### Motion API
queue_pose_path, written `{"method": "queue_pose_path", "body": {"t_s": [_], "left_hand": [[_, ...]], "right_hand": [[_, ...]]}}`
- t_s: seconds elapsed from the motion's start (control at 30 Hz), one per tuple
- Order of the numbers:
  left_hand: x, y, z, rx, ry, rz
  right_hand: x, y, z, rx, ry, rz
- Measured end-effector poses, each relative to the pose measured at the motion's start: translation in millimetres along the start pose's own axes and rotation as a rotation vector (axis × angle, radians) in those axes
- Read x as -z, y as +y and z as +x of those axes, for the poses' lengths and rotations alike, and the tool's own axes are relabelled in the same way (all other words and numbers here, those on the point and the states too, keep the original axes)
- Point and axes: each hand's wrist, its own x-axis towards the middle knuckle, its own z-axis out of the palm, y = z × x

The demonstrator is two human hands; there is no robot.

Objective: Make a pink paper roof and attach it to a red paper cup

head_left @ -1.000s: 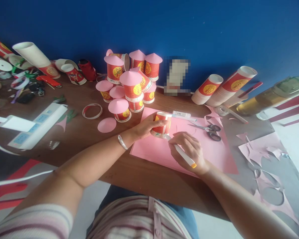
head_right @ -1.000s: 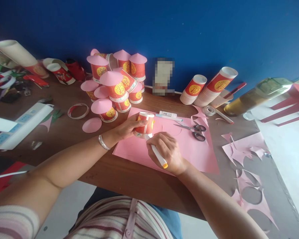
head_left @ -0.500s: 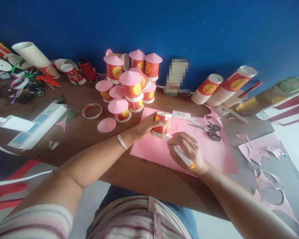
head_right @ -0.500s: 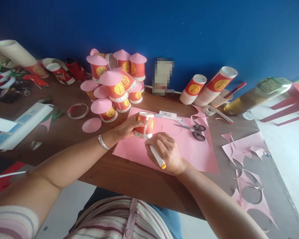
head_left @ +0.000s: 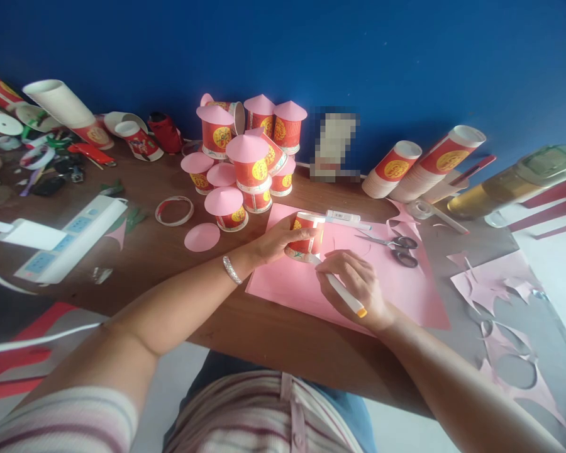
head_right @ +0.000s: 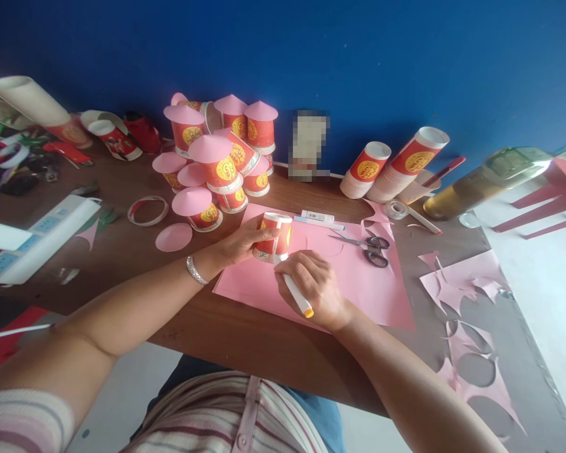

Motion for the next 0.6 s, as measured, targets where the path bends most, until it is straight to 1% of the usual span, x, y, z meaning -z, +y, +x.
{"method": "queue_pose_path", "body": {"t_s": [0.33,0.6], "left_hand": [[1.4,0.7,0.6,-0.031,-0.068,0.047],[2.0,-1.6,0.3,0.005,-0.025,0.013]], "right_hand": [[1.3,0.8,2.5,0.001,0.005,-0.015],[1.9,1.5,0.9,-0.021,0.015,-0.032]]}}
